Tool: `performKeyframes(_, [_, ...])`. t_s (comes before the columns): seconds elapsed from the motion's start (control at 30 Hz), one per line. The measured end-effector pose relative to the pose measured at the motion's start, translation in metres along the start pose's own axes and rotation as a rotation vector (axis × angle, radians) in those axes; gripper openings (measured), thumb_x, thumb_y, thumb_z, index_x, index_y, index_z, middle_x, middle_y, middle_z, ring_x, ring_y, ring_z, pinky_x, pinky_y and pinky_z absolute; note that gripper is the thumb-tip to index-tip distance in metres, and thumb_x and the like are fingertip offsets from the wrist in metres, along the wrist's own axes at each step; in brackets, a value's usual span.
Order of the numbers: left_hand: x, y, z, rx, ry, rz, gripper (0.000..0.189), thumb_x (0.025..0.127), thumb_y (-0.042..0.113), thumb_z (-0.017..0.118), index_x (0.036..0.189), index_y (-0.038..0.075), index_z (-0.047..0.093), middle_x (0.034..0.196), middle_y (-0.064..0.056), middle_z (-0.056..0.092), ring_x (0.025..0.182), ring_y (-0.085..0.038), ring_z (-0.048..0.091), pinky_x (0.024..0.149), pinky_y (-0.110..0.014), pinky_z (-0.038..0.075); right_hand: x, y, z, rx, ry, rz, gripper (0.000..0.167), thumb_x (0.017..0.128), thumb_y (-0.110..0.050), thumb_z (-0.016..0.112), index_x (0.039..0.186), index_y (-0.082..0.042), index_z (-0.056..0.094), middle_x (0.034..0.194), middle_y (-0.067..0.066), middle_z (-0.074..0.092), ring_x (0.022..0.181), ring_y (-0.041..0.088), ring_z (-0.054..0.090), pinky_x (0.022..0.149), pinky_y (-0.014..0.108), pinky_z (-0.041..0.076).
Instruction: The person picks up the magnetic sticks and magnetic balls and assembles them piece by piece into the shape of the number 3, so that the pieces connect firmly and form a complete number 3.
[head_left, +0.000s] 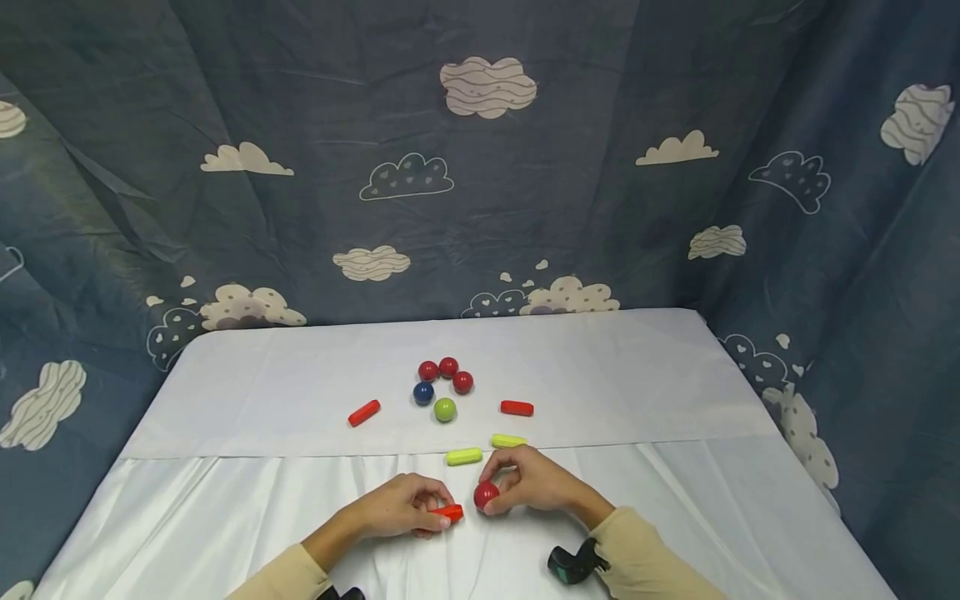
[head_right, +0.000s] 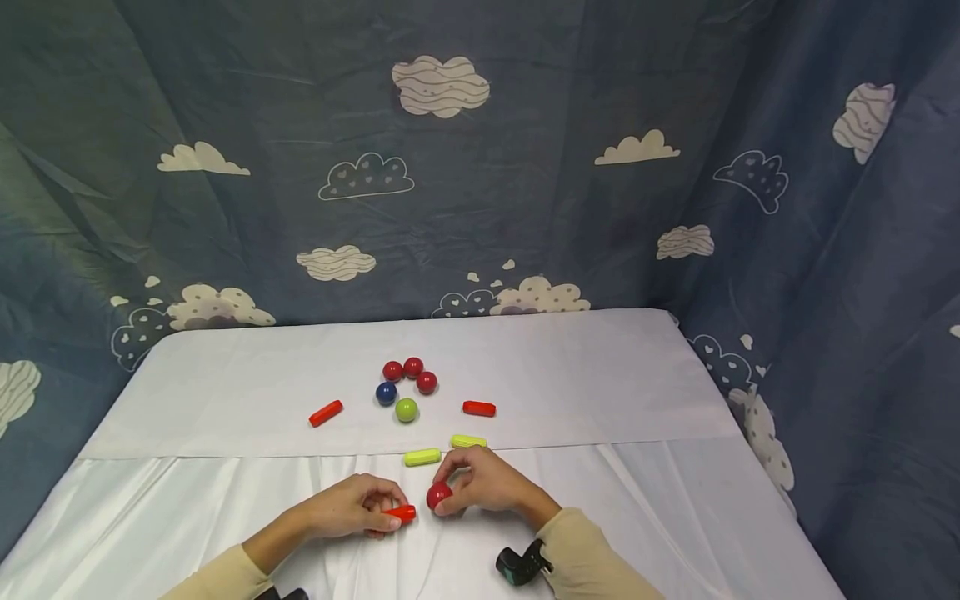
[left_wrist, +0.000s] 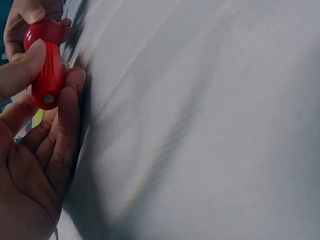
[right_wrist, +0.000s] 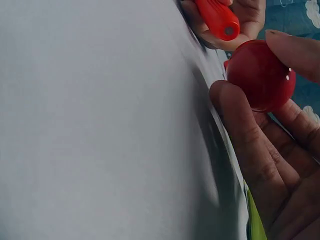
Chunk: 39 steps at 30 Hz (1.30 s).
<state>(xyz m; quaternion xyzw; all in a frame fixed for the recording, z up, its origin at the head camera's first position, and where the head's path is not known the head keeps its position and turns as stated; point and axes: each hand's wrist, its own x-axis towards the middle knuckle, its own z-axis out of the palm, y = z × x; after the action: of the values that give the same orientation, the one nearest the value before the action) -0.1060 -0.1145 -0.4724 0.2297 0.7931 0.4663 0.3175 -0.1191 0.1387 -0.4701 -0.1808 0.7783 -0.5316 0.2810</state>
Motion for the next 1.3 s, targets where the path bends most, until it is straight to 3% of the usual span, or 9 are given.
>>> performKeyframes(0.13, [0.0, 0.001, 0.001, -0.001, 0.006, -0.012, 0.013, 0.086, 0.014, 0.073, 0.097, 0.011, 0.068, 0.066, 0.003, 0.057, 0.055, -0.006, 0.049, 0.053, -0.019, 0.037, 0.003, 0.0, 0.003, -0.048, -0.014, -0.016, 0.03, 0.073, -0.007, 0.082, 0.099, -0.007, 0.068, 0.09, -0.001, 0.063, 0.059, 0.009, 0.056, 0.058, 0.021, 0.045])
performKeyframes(0.37, [0.0, 0.002, 0.002, -0.011, 0.015, -0.028, 0.013, 0.085, 0.014, 0.074, 0.097, 0.01, 0.069, 0.066, 0.003, 0.057, 0.055, -0.006, 0.048, 0.054, -0.019, 0.037, 0.005, 0.003, 0.008, -0.11, -0.021, -0.04, 0.026, 0.072, -0.007, 0.083, 0.094, -0.011, 0.07, 0.066, -0.003, 0.062, 0.054, 0.006, 0.051, 0.053, 0.019, 0.041])
performKeyframes(0.93, [0.001, 0.004, 0.001, -0.028, 0.016, -0.021, 0.013, 0.084, 0.014, 0.075, 0.094, 0.009, 0.07, 0.061, 0.002, 0.058, 0.052, -0.008, 0.051, 0.052, -0.018, 0.036, 0.011, 0.007, 0.013, -0.118, -0.044, -0.061, 0.027, 0.07, -0.007, 0.084, 0.093, -0.014, 0.07, 0.08, -0.007, 0.063, 0.062, 0.006, 0.052, 0.058, 0.019, 0.041])
performKeyframes(1.3, [0.004, 0.003, 0.003, -0.048, 0.019, -0.055, 0.013, 0.083, 0.014, 0.076, 0.094, 0.009, 0.07, 0.059, 0.002, 0.058, 0.051, -0.008, 0.052, 0.05, -0.019, 0.037, 0.009, 0.009, 0.013, -0.067, -0.035, -0.045, 0.027, 0.071, -0.005, 0.083, 0.093, -0.011, 0.071, 0.077, -0.003, 0.063, 0.061, 0.008, 0.051, 0.057, 0.019, 0.04])
